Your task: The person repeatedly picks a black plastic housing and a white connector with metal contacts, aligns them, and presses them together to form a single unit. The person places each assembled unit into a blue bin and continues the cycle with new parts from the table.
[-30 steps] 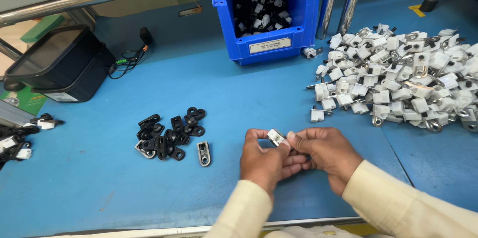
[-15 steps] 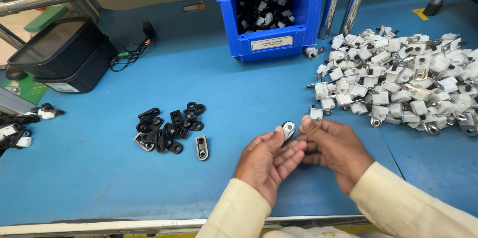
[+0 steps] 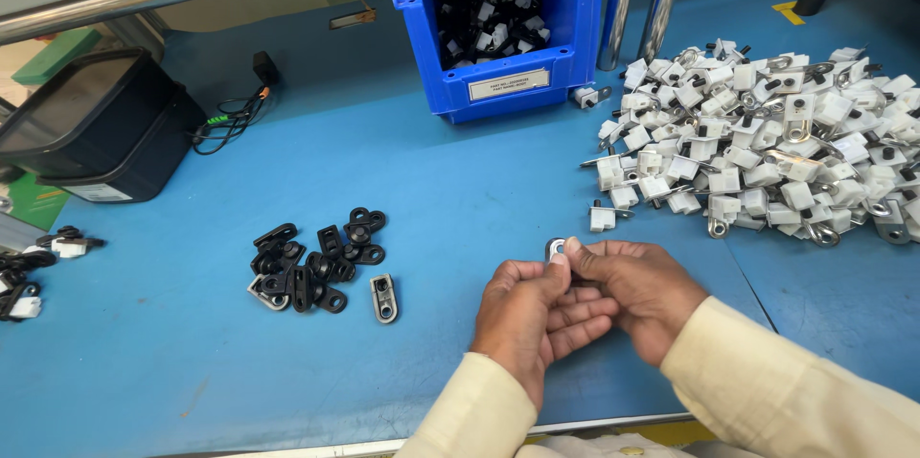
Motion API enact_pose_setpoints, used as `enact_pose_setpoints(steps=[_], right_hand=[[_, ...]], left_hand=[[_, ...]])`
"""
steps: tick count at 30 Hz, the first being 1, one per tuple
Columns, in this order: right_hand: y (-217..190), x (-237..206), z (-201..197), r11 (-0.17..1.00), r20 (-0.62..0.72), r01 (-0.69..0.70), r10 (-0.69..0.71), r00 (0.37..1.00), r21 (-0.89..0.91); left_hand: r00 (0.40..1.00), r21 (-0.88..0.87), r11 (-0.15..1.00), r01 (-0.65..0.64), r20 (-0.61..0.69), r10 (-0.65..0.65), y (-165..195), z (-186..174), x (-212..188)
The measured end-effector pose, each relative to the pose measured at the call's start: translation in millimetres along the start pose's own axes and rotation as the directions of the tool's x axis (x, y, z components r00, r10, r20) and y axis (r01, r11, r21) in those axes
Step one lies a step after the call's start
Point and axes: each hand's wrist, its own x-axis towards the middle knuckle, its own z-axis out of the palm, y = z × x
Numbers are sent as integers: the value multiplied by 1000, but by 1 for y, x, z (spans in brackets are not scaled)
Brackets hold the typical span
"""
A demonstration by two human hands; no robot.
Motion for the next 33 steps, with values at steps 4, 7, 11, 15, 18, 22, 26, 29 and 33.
enact_pose_setpoints(steps=[4,7,11,15,18,22,26,29,33], right_hand=[[5,-1,5,999,-18,23,-23,1000,45],[1,-4,4,999,-11,-36,36,999,14],[1,-2,6,999,-28,-19,20,999,33],[8,0,12,998,-78,27,-22,997,62],[5,-3,11,998,-73,8,-3,997,70],[-2,-11,10,999,-39,-41,41,998,-14],[-2,-11,10,992,-42,3,-8,999,-126],[0,-4,11,988,-35,59,-65,997,-144],[8,-1,12,994,-81,86,-91,992,-65]], left_hand=[[996,30,999,-15,-86,18,-1,2,1],[999,-70,997,32,-37,-35,3,-2,1],[999,-51,999,-2,-50,-1,2,0,-1],[990,-3,1000,-11,-138,10,0,5,-1],[991,-16,1000,11,-134,-13,2,3,0],[992,-78,997,22,-124,-32,2,-2,0],[995,-6,1000,22,-100,-22,1,-3,-2],[991,85,996,23,-135,-11,0,-1,-1],[978,208,977,-36,-193,77,-1,2,-2]])
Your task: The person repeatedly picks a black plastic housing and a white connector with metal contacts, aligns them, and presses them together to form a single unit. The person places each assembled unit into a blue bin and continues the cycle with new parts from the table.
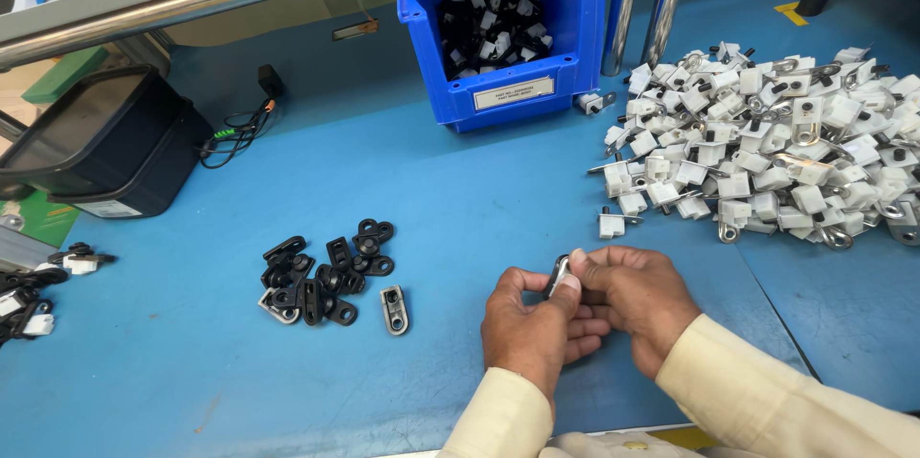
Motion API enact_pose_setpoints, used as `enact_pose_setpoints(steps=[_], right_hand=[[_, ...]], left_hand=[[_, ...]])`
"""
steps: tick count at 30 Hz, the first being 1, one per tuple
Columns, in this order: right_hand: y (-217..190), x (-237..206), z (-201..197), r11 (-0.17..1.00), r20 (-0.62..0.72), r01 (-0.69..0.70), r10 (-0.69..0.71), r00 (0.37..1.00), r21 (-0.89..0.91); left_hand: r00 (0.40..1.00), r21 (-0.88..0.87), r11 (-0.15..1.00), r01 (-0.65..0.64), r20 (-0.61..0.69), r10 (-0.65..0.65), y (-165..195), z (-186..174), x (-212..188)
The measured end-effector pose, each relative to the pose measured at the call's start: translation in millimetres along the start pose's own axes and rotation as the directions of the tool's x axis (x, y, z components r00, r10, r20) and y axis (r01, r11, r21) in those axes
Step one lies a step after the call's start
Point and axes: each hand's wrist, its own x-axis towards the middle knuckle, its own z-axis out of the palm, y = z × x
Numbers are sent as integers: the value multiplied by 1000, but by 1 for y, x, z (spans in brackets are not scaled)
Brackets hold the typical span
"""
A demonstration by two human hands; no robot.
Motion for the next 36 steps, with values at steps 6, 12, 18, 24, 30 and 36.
enact_pose_setpoints(steps=[6,12,18,24,30,36], right_hand=[[-6,-4,-2,997,-16,-82,82,997,-10],[-13,-9,-11,988,107,-86,100,989,-127],[-5,-2,2,992,-25,-9,6,1000,-126],[-9,-6,6,993,-92,-100,94,991,-64],[-15,-4,-3,985,-3,-141,142,990,-103],[0,-1,2,998,-47,-11,8,999,-62]], left_hand=[[999,89,996,-28,-34,31,1,-1,3],[1000,71,997,7,5,-8,0,-7,5],[997,176,982,-65,-15,69,-1,-3,4],[999,152,988,-26,-16,29,3,-2,5],[1000,161,987,17,-14,-15,7,-5,4],[1000,128,992,21,-13,-20,7,-5,3]])
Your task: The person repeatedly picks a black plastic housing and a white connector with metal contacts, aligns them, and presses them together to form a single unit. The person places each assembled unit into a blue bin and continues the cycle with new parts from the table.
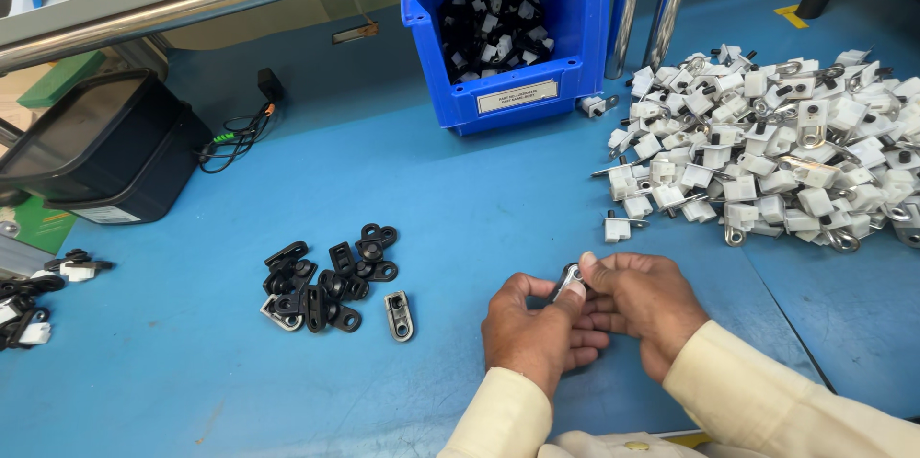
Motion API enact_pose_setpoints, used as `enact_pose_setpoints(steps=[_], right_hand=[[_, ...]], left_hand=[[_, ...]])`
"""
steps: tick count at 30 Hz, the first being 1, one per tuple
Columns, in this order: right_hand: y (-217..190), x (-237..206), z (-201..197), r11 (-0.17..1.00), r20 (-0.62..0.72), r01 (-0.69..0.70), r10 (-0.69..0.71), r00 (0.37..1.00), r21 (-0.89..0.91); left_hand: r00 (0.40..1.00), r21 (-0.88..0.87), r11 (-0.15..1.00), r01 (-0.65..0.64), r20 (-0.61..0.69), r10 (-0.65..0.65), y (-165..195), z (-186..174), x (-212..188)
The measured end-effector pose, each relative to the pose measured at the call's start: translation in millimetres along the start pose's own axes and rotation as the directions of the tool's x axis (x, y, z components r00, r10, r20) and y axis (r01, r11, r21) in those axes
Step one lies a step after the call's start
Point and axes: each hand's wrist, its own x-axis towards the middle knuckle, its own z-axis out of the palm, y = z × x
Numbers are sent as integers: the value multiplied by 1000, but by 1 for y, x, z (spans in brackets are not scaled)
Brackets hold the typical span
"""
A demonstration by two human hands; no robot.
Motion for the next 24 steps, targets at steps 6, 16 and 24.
enact_pose_setpoints(steps=[6,16,24], right_hand=[[-2,1,2,997,-74,-65,68,995,35],[-16,-8,-20,959,139,1,40,989,-282],[-19,6,-27,823,236,224,-112,965,-522]], left_hand=[[999,81,997,-19,-38,22,-1,4,4],[998,180,982,-64,38,58,-3,-6,6],[976,448,875,-181,188,106,8,-20,4]])
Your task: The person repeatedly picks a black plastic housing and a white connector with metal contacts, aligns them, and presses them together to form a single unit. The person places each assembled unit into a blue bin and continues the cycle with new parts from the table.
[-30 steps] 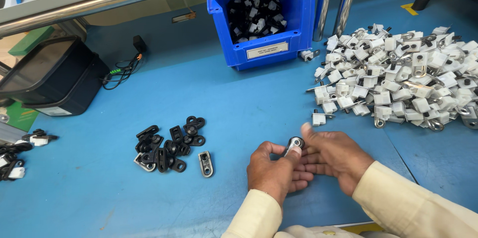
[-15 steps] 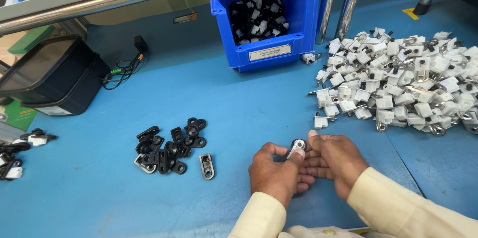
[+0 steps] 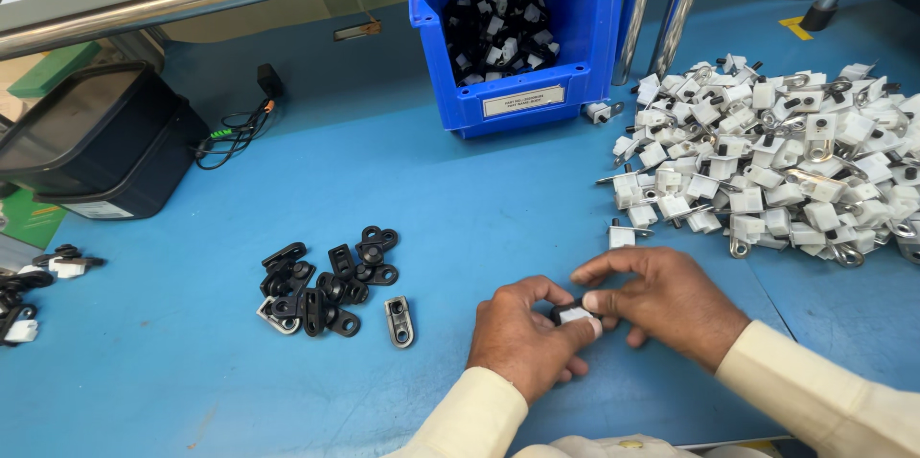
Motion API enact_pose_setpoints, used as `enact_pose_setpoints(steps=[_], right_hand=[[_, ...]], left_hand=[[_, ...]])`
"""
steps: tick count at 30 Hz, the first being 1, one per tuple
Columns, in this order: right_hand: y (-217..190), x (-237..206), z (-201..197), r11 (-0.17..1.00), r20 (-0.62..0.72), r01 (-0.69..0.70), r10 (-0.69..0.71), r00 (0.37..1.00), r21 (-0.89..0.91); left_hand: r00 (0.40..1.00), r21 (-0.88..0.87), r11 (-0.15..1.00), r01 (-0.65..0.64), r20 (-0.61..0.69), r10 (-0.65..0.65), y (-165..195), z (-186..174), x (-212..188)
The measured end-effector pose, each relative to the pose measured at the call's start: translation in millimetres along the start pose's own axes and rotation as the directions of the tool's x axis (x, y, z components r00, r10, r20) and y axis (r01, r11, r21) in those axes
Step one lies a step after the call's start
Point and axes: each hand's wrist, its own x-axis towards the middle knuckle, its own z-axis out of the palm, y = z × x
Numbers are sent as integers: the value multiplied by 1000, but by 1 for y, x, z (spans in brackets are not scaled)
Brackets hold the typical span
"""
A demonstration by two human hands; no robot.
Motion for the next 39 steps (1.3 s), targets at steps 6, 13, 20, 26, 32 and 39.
enact_pose_setpoints(steps=[6,13,20,26,32,39], right_hand=[[4,11,-2,996,12,24,-24,1000,-88],[4,5,4,992,-11,-40,42,999,117],[2,3,8,993,-42,67,-71,997,-94],[6,4,22,994,-248,-94,105,963,54],[9,1,1,917,-56,-63,92,994,393],[14,2,7,970,-83,-4,25,996,242]], left_hand=[[999,-5,1000,18,-28,-19,-1,5,0],[996,-44,997,60,-69,-63,-2,8,2],[996,14,1000,28,-83,-26,3,11,-3],[990,-86,995,47,-131,-58,0,14,-3],[986,-333,938,93,-98,-133,-8,11,4],[994,-373,925,79,-42,-102,-11,15,8]])
